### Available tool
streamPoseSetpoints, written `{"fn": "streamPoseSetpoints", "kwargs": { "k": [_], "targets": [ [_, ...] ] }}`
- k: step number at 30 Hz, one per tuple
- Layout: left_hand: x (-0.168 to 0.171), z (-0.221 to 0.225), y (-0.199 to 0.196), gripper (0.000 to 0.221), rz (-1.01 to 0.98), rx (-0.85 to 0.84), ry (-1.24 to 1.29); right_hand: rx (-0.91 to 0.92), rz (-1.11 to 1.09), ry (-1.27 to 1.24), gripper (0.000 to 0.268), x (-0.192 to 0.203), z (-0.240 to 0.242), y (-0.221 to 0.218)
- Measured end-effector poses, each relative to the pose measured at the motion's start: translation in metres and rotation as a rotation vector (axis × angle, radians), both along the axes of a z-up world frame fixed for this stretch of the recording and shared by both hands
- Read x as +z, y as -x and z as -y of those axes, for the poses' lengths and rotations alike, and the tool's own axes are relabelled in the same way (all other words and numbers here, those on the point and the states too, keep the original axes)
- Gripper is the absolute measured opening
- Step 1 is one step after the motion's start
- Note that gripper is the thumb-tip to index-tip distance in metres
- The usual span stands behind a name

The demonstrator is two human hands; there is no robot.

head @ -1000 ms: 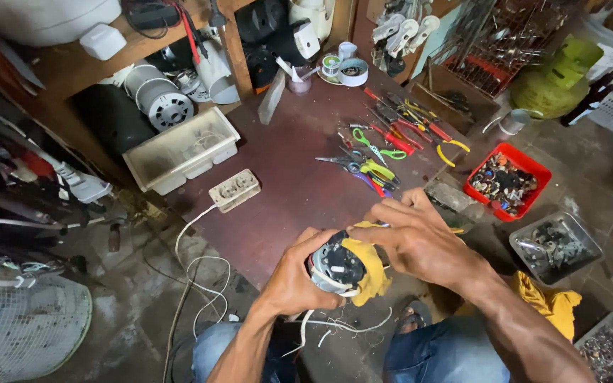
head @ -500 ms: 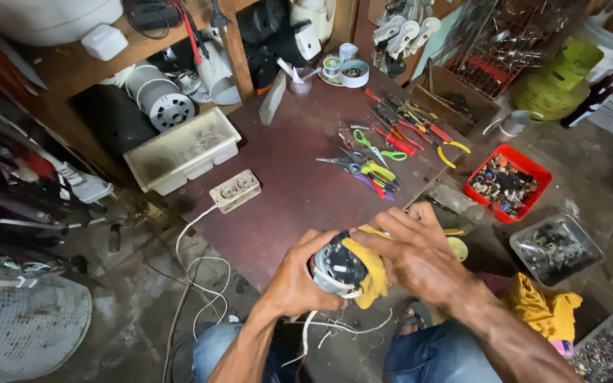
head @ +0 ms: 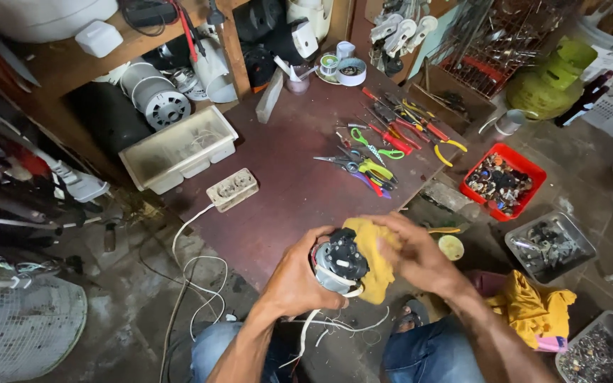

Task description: Cleaning and performing maintenance on a small electric motor using a cloth and a small hand tool

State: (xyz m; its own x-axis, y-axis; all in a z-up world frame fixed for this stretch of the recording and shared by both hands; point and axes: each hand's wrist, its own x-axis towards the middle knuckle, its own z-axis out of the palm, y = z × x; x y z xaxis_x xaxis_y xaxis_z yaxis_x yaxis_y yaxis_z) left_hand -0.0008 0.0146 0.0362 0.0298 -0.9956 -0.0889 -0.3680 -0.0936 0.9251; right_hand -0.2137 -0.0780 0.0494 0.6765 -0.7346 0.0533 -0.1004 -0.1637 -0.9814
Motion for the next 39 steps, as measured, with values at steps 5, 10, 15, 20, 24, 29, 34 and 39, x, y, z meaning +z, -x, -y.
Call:
{"fn": "streamPoseSetpoints", "kwargs": {
  "k": [5, 10, 15, 20, 24, 29, 34, 39],
  "targets": [
    [-0.001, -0.002, -0.003, 0.104, 0.096, -0.048, 0.000, 0.066, -0.010, -0.340, 0.091, -0.024, -0.007, -0.012],
    [0.004, -0.002, -0.010, 0.093, 0.214, -0.087, 0.105, 0.029, -0.223, -0.214, 0.101, -0.035, -0.007, -0.027],
    [0.049, 0.006, -0.013, 0.106, 0.283, -0.075, 0.103, -0.083, 0.362, -0.123, 0.055, -0.080, 0.001, -0.039],
    [0.078, 0.023, -0.010, 0.116, 0.607, -0.172, 0.172, -0.246, 0.606, -0.251, 0.053, -0.101, -0.003, -0.059],
    [0.087, 0.024, 0.011, 0.118, 1.029, 0.029, 0.618, -0.652, 0.787, -0.755, 0.033, -0.131, -0.001, -0.084],
    [0.030, -0.016, 0.060, 0.013, 0.542, 0.481, 0.944, -0.669, 0.987, -0.902, 0.025, -0.090, -0.010, -0.076],
    [-0.117, 0.015, 0.039, 0.043, -0.560, 0.672, -0.055, -0.657, 0.912, -1.208, 0.026, -0.095, -0.028, -0.068],
    [-0.107, 0.025, 0.037, 0.057, -1.084, 0.249, 0.173, -0.581, 0.973, -1.142, 0.039, -0.106, -0.054, -0.082]
  ]
}}
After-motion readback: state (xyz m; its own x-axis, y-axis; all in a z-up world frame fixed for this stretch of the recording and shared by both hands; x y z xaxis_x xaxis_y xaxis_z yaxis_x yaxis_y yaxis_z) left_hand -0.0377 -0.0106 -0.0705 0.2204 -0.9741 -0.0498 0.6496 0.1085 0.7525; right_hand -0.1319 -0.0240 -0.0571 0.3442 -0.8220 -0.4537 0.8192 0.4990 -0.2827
